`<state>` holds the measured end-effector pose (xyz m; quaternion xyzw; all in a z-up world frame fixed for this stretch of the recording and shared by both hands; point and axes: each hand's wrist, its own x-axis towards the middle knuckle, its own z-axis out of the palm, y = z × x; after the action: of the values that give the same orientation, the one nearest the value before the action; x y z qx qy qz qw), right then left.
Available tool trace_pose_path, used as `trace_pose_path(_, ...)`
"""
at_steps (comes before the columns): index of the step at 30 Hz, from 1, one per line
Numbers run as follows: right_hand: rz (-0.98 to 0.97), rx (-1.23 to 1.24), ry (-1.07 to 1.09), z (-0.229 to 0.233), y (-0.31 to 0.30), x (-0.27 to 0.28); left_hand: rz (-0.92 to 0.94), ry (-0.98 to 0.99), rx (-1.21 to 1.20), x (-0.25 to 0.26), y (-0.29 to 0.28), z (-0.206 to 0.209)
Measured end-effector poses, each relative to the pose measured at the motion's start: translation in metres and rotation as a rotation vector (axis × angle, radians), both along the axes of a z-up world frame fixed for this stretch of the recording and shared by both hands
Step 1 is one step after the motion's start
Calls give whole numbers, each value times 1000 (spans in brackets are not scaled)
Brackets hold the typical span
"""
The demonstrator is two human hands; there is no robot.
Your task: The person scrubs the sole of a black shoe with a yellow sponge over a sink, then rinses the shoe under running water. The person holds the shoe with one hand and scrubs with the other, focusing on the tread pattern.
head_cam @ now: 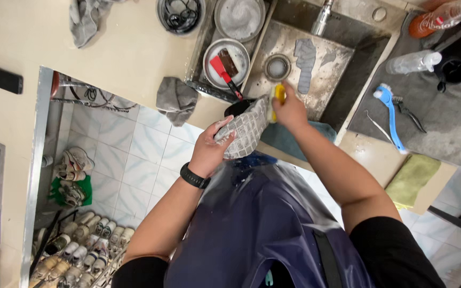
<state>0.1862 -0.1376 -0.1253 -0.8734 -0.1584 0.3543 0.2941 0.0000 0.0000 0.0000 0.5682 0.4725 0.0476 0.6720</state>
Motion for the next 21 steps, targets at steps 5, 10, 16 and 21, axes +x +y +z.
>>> trace_pose_path(5, 25, 136, -5, 50, -13, -3, -2, -32, 78, -5, 8, -2)
trace_pose_path(10, 562, 414, -448, 32, -16, -78, -13, -16, 44, -11, 14, -30)
trace_pose_path(16, 426, 798, -600, 45, 12, -92, 98, 31, -102, -20, 27, -53)
trace_pose_path(21, 279, 550, -681, -91, -2, 3, 65, 34, -10, -12, 22, -30)
